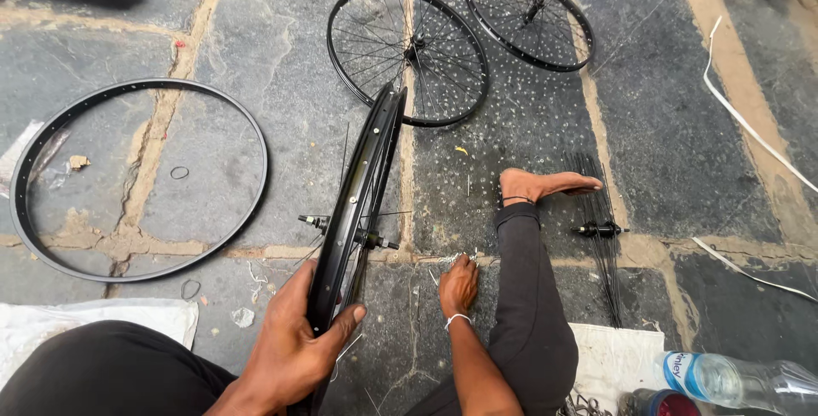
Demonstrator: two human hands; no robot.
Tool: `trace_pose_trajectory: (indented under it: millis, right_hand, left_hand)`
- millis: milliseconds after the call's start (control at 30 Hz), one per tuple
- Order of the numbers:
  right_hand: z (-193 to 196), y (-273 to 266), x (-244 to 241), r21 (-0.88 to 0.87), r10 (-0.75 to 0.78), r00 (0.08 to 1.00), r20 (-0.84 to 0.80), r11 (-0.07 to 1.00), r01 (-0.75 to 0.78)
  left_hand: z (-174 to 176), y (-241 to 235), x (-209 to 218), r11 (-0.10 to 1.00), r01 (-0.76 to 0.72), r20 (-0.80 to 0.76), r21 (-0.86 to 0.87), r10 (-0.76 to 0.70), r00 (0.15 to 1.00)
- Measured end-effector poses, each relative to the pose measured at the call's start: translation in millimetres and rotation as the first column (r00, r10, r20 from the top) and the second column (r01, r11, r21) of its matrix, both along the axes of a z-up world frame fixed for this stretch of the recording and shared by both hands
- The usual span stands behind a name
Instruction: The person is assembling a bicycle wheel by hand. They insert spokes into the hub and rim, then tighten the nipples to secure the spokes in place. The process is repeated for multiple spokes around the wheel.
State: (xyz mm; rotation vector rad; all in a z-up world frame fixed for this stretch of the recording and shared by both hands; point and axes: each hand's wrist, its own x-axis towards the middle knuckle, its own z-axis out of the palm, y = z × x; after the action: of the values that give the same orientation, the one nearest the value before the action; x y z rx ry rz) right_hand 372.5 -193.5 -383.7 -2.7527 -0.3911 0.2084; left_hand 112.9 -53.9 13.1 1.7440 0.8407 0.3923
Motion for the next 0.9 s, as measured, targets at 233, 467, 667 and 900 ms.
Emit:
trace_pose_trajectory:
  millis: [233,467,667,900]
  right_hand:
    - [47.2,28.7,48.5,0.825,-0.017,0.972,-0.235,0.526,0.209]
    - [378.3,29.4,-15.5,0.976,0.594,0.786,-0.17,0.212,0.051]
    - [479.4,30.5,-113.9,0.772,0.765,0.644,0.002,0.408,-0.488]
    - [477.9,41.3,-124.9,0.569,0.8,0.6,-0.028,0.506,-0.648]
  left_hand:
    - [3.2,4.0,-1.4,0.976,0.062,0.187,0.208,-0.102,0.977]
    - [6.6,-1.5,7.2,0.973,0.17,0.338,0.156,-0.214,0.916]
    - [5.7,-5.5,6.0,0.967,0.175,0.338,0.183,-0.229,0.913]
    - [-1.7,-5.8,5.7,0.97,0.184,0.381,0.159,-0.232,0.895]
